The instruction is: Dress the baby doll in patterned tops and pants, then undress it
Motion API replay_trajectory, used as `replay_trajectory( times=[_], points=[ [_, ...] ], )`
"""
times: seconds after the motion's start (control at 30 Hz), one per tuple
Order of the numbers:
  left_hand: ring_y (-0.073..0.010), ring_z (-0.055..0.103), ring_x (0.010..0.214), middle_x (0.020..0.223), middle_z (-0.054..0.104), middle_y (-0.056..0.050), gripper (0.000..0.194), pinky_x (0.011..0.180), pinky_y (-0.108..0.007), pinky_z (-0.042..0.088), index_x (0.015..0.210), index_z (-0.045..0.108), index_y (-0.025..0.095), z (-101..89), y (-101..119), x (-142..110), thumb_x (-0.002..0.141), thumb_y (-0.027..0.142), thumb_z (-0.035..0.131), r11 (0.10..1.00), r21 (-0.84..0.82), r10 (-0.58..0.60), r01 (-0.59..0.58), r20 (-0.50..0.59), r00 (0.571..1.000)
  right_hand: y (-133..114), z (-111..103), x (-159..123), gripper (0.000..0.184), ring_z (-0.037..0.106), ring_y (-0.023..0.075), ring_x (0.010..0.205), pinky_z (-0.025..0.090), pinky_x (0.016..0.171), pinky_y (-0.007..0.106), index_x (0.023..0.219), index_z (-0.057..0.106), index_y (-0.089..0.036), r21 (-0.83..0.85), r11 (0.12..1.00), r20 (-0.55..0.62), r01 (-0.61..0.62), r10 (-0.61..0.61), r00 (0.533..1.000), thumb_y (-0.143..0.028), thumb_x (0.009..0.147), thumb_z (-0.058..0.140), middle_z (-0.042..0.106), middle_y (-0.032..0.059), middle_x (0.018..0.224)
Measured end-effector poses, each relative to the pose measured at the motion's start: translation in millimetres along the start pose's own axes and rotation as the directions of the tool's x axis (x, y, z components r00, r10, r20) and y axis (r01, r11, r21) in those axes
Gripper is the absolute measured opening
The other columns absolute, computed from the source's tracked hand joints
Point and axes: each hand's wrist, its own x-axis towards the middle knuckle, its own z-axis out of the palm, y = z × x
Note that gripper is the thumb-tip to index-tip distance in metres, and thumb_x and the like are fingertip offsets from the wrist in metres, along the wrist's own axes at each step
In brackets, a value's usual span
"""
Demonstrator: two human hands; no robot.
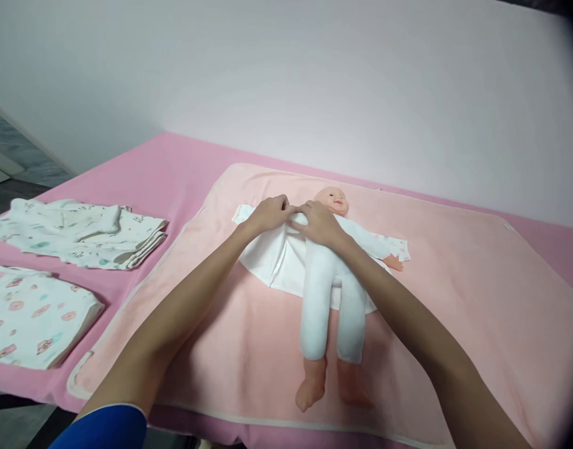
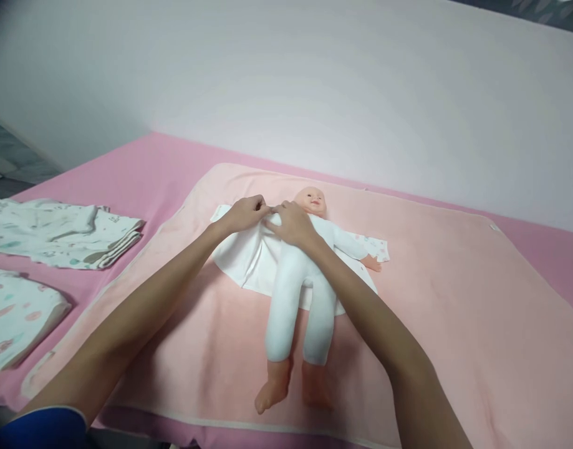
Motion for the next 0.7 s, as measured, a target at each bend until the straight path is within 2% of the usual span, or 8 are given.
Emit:
replay_trajectory(
  times=[0.1, 0.17, 0.23, 0.3, 0.4, 0.57, 0.63, 0.7],
  points=[
    [-0.0288, 0.069, 0.085, 0.096, 0.076, -0.009, 0.028, 0.071, -0.04, 0.043, 0.09, 0.05, 0.025, -0.1, -3, -2, 0.103, 0.049, 0.055, 0.997, 0.072, -0.029, 0.027, 0.025, 0.999, 37, -23, -43, 0.038, 0.062, 0.0337, 0.134, 0.045, 0.123, 0.053, 0.136, 0.071, -0.019, 0.049, 0.999, -0.244, 0.005, 0.007, 0.97, -0.031, 0.106, 0.051, 0.072, 0.016, 0.139],
    [-0.0315, 0.07, 0.089, 0.1, 0.077, -0.012, 0.032, 0.072, -0.041, 0.044, 0.093, 0.05, 0.025, -2.5, -4, -4, 0.102, 0.054, 0.057, 0.99, 0.129, -0.059, 0.053, 0.044, 0.997, 70, -38, -79, 0.044, 0.063, 0.0368, 0.132, 0.048, 0.12, 0.057, 0.137, 0.07, -0.019, 0.036, 0.995, -0.298, -0.096, 0.102, 0.949, -0.028, 0.097, 0.055, 0.072, 0.0182, 0.14],
    [-0.033, 0.071, 0.091, 0.099, 0.077, -0.013, 0.031, 0.073, -0.041, 0.044, 0.091, 0.051, 0.025, -4.6, -5, -3, 0.102, 0.053, 0.058, 0.983, 0.172, -0.073, 0.062, 0.06, 0.996, 97, -48, -107, 0.058, 0.065, 0.0373, 0.135, 0.052, 0.118, 0.057, 0.149, 0.065, -0.021, 0.1, 0.985, -0.154, -0.142, 0.157, 0.976, -0.031, 0.092, 0.061, 0.07, 0.017, 0.15],
    [-0.0323, 0.071, 0.089, 0.096, 0.077, -0.012, 0.026, 0.072, -0.04, 0.042, 0.087, 0.051, 0.025, -4.2, -3, 0, 0.102, 0.045, 0.057, 0.981, 0.187, -0.069, 0.054, 0.077, 0.995, 112, -50, -121, 0.067, 0.067, 0.0378, 0.137, 0.054, 0.116, 0.056, 0.155, 0.06, -0.023, 0.137, 0.979, -0.018, -0.153, 0.157, 0.987, -0.035, 0.09, 0.065, 0.069, 0.0161, 0.156],
    [-0.0295, 0.071, 0.089, 0.099, 0.078, -0.01, 0.021, 0.072, -0.038, 0.042, 0.087, 0.052, 0.024, 2.0, 5, 6, 0.104, 0.037, 0.051, 0.986, 0.163, -0.038, 0.027, 0.062, 0.997, 113, -47, -112, 0.058, 0.069, 0.0378, 0.132, 0.054, 0.115, 0.057, 0.146, 0.064, -0.02, 0.108, 0.983, -0.04, -0.146, 0.151, 0.988, -0.033, 0.09, 0.059, 0.073, 0.0174, 0.147],
    [-0.0275, 0.069, 0.088, 0.099, 0.077, -0.009, 0.02, 0.074, -0.038, 0.043, 0.092, 0.053, 0.024, 13.4, 20, 7, 0.107, 0.035, 0.047, 0.991, 0.135, 0.001, -0.004, 0.022, 1.0, 89, -46, -86, 0.048, 0.066, 0.0376, 0.125, 0.053, 0.111, 0.055, 0.139, 0.066, -0.019, -0.028, 0.997, -0.112, -0.077, 0.074, 0.991, -0.029, 0.092, 0.057, 0.074, 0.0172, 0.138],
    [-0.03, 0.069, 0.094, 0.103, 0.076, -0.011, 0.014, 0.077, -0.04, 0.044, 0.096, 0.055, 0.024, 16.9, 27, 2, 0.105, 0.035, 0.053, 0.989, 0.147, 0.017, -0.012, -0.036, 0.999, 80, -43, -93, 0.045, 0.062, 0.0412, 0.127, 0.052, 0.11, 0.056, 0.134, 0.067, -0.018, -0.144, 0.977, -0.223, -0.156, 0.121, 0.967, -0.029, 0.091, 0.06, 0.072, 0.0199, 0.136],
    [-0.0334, 0.067, 0.105, 0.109, 0.075, -0.013, 0.009, 0.083, -0.042, 0.046, 0.101, 0.056, 0.023, 23.8, 41, -3, 0.102, 0.032, 0.058, 0.982, 0.174, 0.095, -0.071, -0.131, 0.987, 72, -32, -109, 0.033, 0.059, 0.044, 0.125, 0.05, 0.107, 0.058, 0.124, 0.068, -0.017, -0.217, 0.938, -0.35, -0.271, 0.184, 0.919, -0.034, 0.097, 0.058, 0.07, 0.0237, 0.13]
  ],
)
